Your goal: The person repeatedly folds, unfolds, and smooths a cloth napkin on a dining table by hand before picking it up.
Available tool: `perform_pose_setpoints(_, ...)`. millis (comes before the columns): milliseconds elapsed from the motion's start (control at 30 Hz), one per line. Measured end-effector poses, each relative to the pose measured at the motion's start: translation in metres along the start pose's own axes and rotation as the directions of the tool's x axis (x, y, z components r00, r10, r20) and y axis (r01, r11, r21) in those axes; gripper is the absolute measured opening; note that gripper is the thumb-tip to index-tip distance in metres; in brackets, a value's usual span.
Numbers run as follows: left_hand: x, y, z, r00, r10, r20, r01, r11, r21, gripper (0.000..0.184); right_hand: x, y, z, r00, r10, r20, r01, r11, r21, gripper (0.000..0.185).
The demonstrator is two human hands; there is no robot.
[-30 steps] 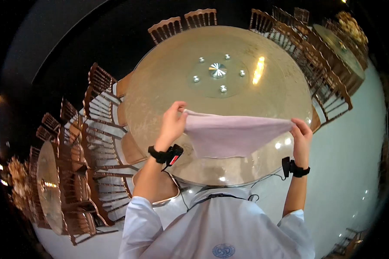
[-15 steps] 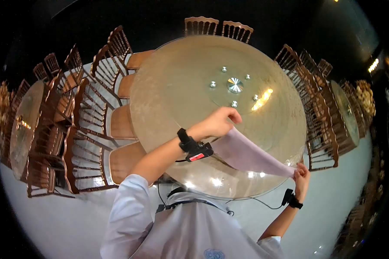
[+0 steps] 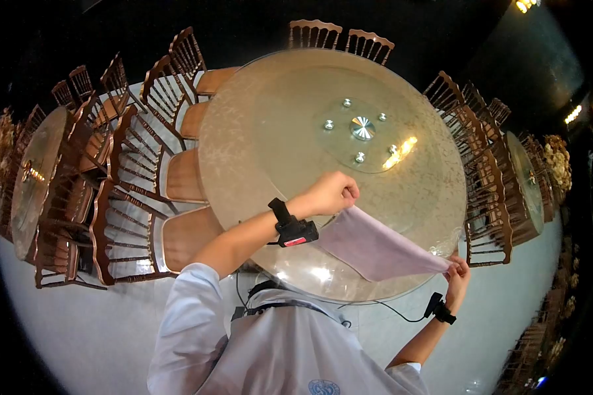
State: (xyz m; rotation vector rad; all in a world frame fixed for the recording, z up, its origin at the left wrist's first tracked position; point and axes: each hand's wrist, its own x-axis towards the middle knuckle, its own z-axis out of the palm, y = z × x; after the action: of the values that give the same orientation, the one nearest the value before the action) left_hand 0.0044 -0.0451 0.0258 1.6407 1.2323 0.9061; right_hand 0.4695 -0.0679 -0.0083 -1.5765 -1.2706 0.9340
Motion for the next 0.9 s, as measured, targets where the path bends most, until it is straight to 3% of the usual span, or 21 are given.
perform_pose_setpoints(133, -0.001, -0.008, 0.006, 1.0, 0.001, -0.028, 0.0, 1.0, 0.027, 0.018, 0.004, 0.006, -0.001, 0.999, -0.038, 0.015, 0.038, 0.999, -0.016, 0.02)
perform_pose_setpoints(200, 0.0, -0.015, 0.009, 0.997, 0.053, -0.06, -0.045, 0.992, 0.12, 0.019, 0.005, 0.001, 0.003, 0.994, -0.099, 0.052, 0.108, 0.975, -0.193, 0.02)
perform_pose_setpoints(433, -0.003, -0.016, 0.013, 0.996, 0.062, -0.057, -0.054, 0.989, 0.135, 0.02, 0.013, 0.005, 0.008, 0.989, -0.148, -0.001, 0.145, 0.97, -0.194, 0.019)
perform_pose_setpoints(600, -0.005, -0.009, 0.01, 0.999, 0.037, 0.02, -0.038, 0.998, 0.042, 0.02, 0.005, -0.016, 0.006, 0.991, -0.131, -0.012, 0.131, 0.991, -0.022, 0.02)
perform_pose_setpoints(700, -0.002, -0.015, 0.01, 0.998, 0.038, 0.041, -0.038, 0.999, -0.021, 0.019, -0.002, -0.03, 0.007, 0.996, -0.085, -0.025, 0.085, 0.996, -0.02, 0.02)
perform_pose_setpoints(900, -0.001, -0.022, 0.01, 0.999, 0.027, 0.044, -0.031, 0.996, 0.079, 0.017, -0.004, -0.029, 0.009, 0.992, -0.118, 0.039, 0.119, 0.992, -0.037, 0.019)
